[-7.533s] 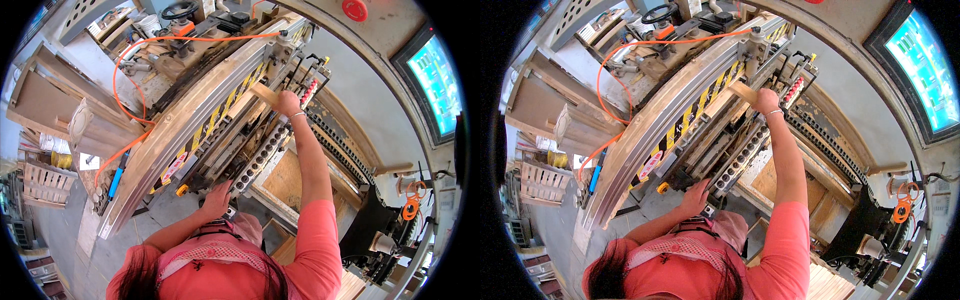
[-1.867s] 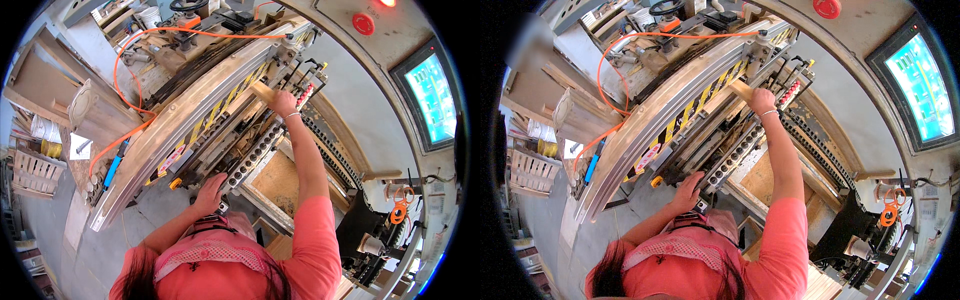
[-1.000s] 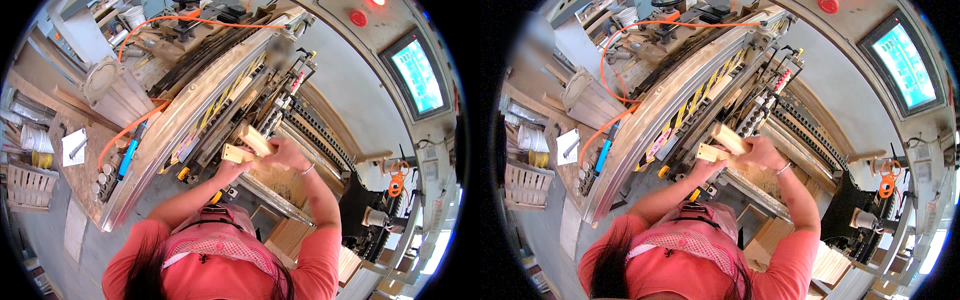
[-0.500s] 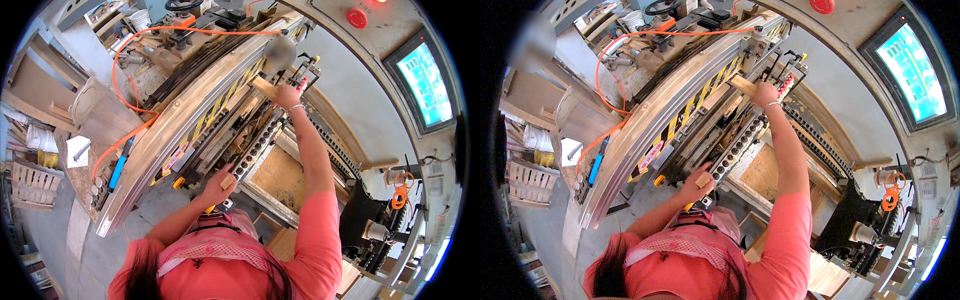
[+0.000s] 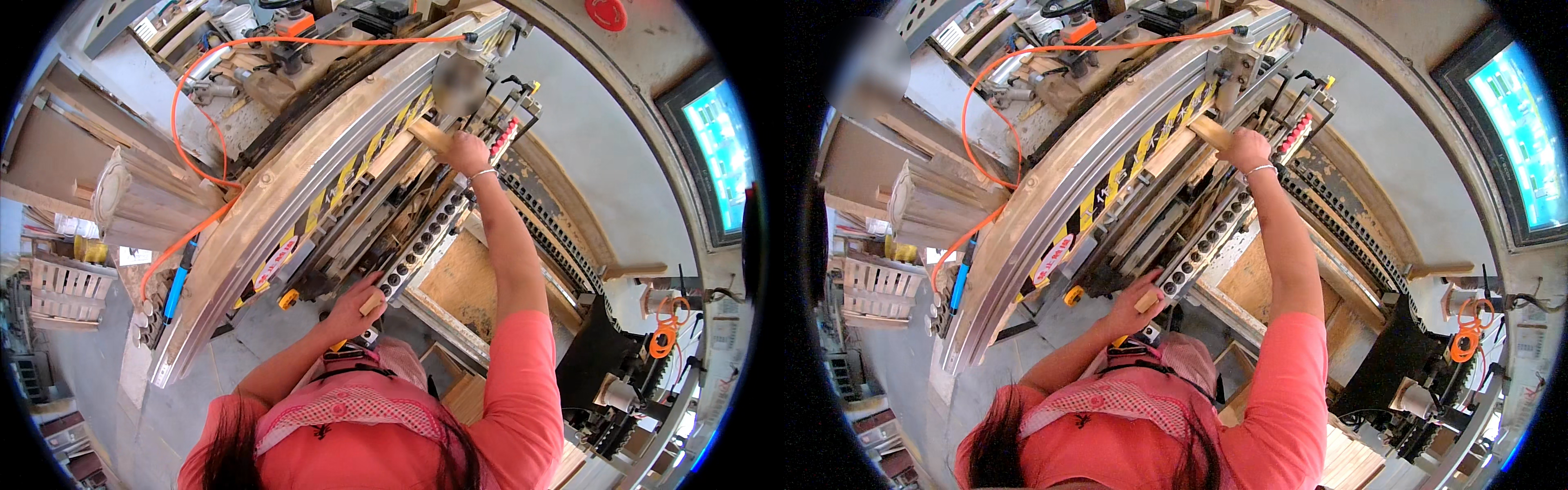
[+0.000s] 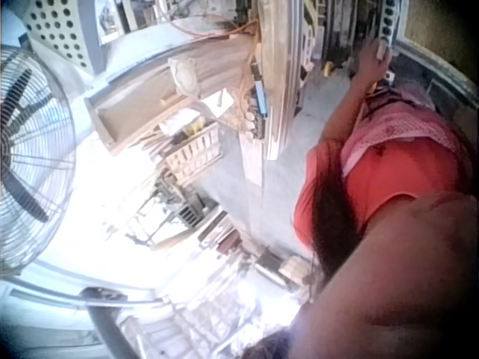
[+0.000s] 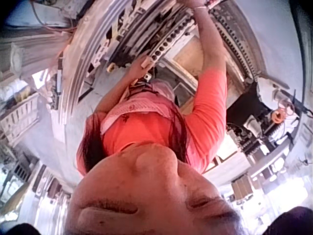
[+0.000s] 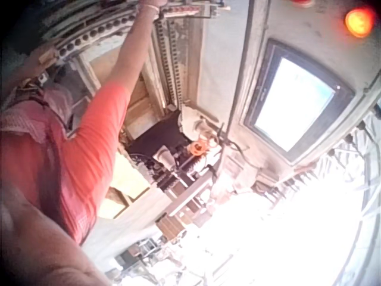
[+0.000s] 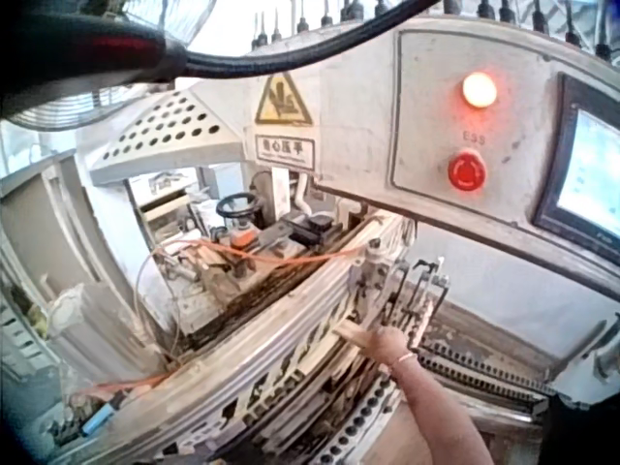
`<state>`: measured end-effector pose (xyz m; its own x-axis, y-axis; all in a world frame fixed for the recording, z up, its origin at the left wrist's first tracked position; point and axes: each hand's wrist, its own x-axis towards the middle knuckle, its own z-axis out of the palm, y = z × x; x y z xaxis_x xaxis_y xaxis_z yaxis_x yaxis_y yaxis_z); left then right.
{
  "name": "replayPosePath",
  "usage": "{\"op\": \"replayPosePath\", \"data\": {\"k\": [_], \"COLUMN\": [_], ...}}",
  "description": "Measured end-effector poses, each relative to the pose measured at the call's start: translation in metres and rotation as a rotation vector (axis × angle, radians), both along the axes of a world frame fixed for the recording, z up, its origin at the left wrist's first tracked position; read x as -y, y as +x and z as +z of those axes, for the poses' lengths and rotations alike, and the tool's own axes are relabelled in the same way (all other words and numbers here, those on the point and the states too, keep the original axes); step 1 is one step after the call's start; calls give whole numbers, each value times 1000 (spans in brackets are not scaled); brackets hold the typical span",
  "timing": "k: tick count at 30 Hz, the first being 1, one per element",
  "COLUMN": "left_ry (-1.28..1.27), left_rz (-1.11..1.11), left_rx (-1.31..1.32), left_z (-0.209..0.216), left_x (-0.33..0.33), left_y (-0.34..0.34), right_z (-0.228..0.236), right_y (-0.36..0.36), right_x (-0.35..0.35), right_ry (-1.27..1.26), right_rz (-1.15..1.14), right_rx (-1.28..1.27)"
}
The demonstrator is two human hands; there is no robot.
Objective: The person operates a woodworking machine, repeatedly feeding small wooden blocks into the mechanism by hand. They retrieve the processed blocks from the output area and stack them onto a growing pile of finished pieces.
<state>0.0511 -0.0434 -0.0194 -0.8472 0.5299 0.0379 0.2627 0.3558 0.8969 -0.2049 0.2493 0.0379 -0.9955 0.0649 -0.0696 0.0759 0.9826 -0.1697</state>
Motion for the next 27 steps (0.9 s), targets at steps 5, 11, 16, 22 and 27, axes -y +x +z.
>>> {"op": "replayPosePath", "data": {"k": [5, 11, 16, 22, 27], "left_ry": [13, 14, 4, -9, 10], "left_rz": [17, -7, 2, 6, 7], "left_rx": [22, 29, 40, 41, 39], "left_z": [0, 1, 8, 10, 10], "left_x": [-1, 0, -1, -2, -2], "left_y": [1, -1, -1, -1, -2], "right_z": [-2, 11, 3, 6, 10], "right_y": [5, 0, 0, -2, 0], "right_x": [8, -2, -7, -2, 0], "right_ry": [54, 6, 3, 95, 130], "right_rz": [-62, 44, 61, 113, 138], "right_rx": [-30, 64, -5, 13, 66]}}
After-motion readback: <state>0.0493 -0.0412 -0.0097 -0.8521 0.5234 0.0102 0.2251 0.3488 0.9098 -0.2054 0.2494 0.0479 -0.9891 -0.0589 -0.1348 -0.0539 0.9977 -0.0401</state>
